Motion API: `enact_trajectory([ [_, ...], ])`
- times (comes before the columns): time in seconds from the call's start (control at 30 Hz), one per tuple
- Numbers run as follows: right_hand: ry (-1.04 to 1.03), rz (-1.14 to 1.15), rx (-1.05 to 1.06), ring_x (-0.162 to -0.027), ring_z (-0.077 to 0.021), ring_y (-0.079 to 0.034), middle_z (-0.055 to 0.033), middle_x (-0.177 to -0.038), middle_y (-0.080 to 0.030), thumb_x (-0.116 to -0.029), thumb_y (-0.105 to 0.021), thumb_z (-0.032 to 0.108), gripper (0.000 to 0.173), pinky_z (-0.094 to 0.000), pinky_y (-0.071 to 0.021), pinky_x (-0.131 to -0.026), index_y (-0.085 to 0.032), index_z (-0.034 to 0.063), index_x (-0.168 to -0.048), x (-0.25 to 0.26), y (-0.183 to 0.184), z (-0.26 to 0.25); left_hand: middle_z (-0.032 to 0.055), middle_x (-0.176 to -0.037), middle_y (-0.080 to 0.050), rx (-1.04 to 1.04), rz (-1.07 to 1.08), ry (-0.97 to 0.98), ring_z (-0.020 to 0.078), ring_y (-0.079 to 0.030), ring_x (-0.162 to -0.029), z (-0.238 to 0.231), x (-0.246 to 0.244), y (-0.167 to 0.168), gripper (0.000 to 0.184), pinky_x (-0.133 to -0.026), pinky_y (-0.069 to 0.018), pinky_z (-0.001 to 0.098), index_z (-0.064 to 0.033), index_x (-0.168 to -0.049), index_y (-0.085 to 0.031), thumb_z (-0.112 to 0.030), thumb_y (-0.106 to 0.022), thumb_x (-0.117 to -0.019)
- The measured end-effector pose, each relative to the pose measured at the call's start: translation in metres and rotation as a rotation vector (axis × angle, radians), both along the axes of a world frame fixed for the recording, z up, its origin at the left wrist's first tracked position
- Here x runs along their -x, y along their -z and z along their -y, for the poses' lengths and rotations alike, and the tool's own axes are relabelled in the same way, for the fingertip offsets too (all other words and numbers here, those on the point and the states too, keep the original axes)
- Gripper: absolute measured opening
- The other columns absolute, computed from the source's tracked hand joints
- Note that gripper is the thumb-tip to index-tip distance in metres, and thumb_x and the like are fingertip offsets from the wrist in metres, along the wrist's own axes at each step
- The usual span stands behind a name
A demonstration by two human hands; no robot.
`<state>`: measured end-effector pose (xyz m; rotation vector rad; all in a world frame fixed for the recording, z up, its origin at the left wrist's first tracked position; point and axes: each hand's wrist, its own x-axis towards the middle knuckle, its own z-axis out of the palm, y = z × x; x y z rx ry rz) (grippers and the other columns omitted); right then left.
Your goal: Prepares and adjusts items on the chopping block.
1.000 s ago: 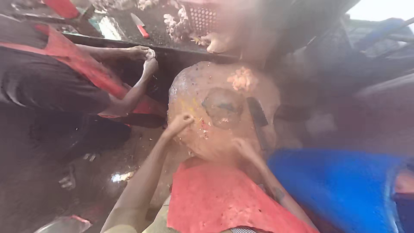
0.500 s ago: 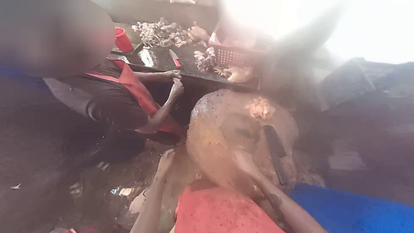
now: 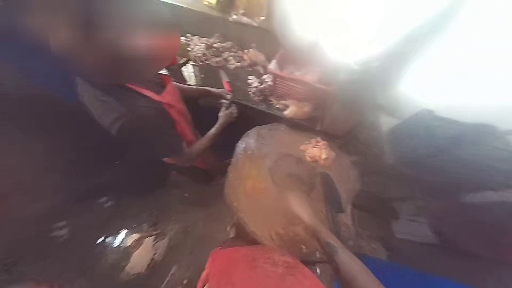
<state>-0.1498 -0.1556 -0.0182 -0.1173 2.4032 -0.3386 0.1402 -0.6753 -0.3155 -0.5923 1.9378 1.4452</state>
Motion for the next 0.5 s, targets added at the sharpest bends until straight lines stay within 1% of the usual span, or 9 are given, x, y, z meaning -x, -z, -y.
enact_trajectory([
  [0.03,-0.167,0.085,0.129,-0.112,-0.0375,-0.067,-0.0194,-0.118,-0.071,-0.1007,-0.061,0.03,0.032,-0.0611,-0.0509,-0.098,-0.072,0.0059,-0.119,-0.008,-0.002,0.006,0.022,-0.108,-0.071,-0.072,-0.241,0.105,0.0218,-0.07,-0.093,-0.02,0.016,0.004,0.043,-0.082,-0.0594,0.036,0.0109,-0.126,-0.061,-0.025,-0.043,-0.1101],
  [0.07,-0.343,0.159,0.264,-0.111,-0.0367,-0.067,-0.0193,-0.117,-0.071,-0.1001,-0.062,0.025,0.03,-0.0609,-0.05,-0.098,-0.071,0.0047,-0.12,-0.01,0.003,0.018,0.0259,-0.096,-0.069,-0.117,-0.392,0.089,0.0216,-0.068,-0.079,-0.045,0.036,-0.017,0.041,-0.068,-0.0578,0.0328,0.0187,-0.116,-0.059,-0.019,-0.044,-0.1085],
  [0.13,-0.465,0.213,0.539,-0.101,-0.0328,-0.069,-0.019,-0.111,-0.071,-0.0996,-0.063,0.018,0.025,-0.0576,-0.0524,-0.091,-0.07,0.0026,-0.119,-0.003,-0.004,0.054,0.0235,-0.122,-0.064,0.102,0.199,-0.099,0.0279,-0.063,-0.102,-0.099,0.101,-0.148,0.036,-0.093,-0.0502,0.0431,0.0077,-0.136,-0.053,-0.014,-0.039,-0.1116],
  [0.17,-0.391,0.15,0.635,-0.1,-0.0293,-0.07,-0.0181,-0.113,-0.071,-0.1009,-0.062,0.017,0.027,-0.053,-0.0556,-0.09,-0.068,0.0023,-0.122,0.005,-0.018,0.068,0.0213,-0.13,-0.063,0.16,0.271,-0.173,0.0277,-0.063,-0.111,-0.107,0.116,-0.171,0.038,-0.1,-0.0496,0.0438,0.0021,-0.142,-0.052,-0.018,-0.04,-0.112],
  [0.2,-0.247,0.033,0.677,-0.104,-0.0256,-0.07,-0.0164,-0.118,-0.07,-0.1021,-0.06,0.019,0.033,-0.0476,-0.0564,-0.094,-0.065,0.0043,-0.131,0.018,-0.034,0.077,0.0203,-0.125,-0.066,0.216,0.211,-0.203,0.0263,-0.066,-0.105,-0.106,0.12,-0.17,0.038,-0.094,-0.0538,0.0432,0.0003,-0.139,-0.056,-0.021,-0.045,-0.1103],
  [0.23,-0.101,-0.114,0.64,-0.108,-0.0239,-0.069,-0.0148,-0.125,-0.068,-0.1029,-0.057,0.022,0.042,-0.0442,-0.0559,-0.098,-0.057,0.0091,-0.143,0.037,-0.048,0.079,0.0208,-0.114,-0.067,0.227,0.125,-0.23,0.0255,-0.064,-0.092,-0.102,0.125,-0.147,0.036,-0.082,-0.054,0.0431,0.0006,-0.134,-0.059,-0.023,-0.048,-0.1091],
  [0.3,0.123,-0.394,0.46,-0.112,-0.0235,-0.068,-0.0128,-0.129,-0.068,-0.105,-0.053,0.029,0.052,-0.0427,-0.0539,-0.1,-0.046,0.0161,-0.155,0.07,-0.063,0.059,0.0204,-0.11,-0.067,0.18,0.102,-0.171,0.0271,-0.063,-0.087,-0.098,0.15,-0.11,0.04,-0.079,-0.0531,0.0464,-0.0045,-0.137,-0.059,-0.031,-0.047,-0.11],
  [0.4,0.234,-0.531,0.456,-0.117,-0.0184,-0.066,-0.0083,-0.135,-0.065,-0.1051,-0.054,0.032,0.042,-0.0388,-0.0538,-0.102,-0.059,0.0162,-0.144,0.072,-0.058,0.016,0.0195,-0.117,-0.067,0.124,0.085,-0.184,0.0275,-0.066,-0.091,-0.091,0.175,-0.094,0.041,-0.081,-0.0547,0.0475,-0.0085,-0.142,-0.056,-0.032,-0.046,-0.1106],
  [0.5,0.246,-0.326,0.435,-0.123,-0.0187,-0.064,-0.0084,-0.136,-0.066,-0.1063,-0.052,0.031,0.039,-0.0418,-0.0504,-0.108,-0.062,0.0127,-0.139,0.033,-0.019,-0.027,0.0175,-0.108,-0.067,0.142,0.024,-0.218,0.0236,-0.064,-0.082,-0.081,0.156,-0.071,0.037,-0.074,-0.0553,0.0434,-0.0041,-0.135,-0.06,-0.029,-0.049,-0.1097],
])
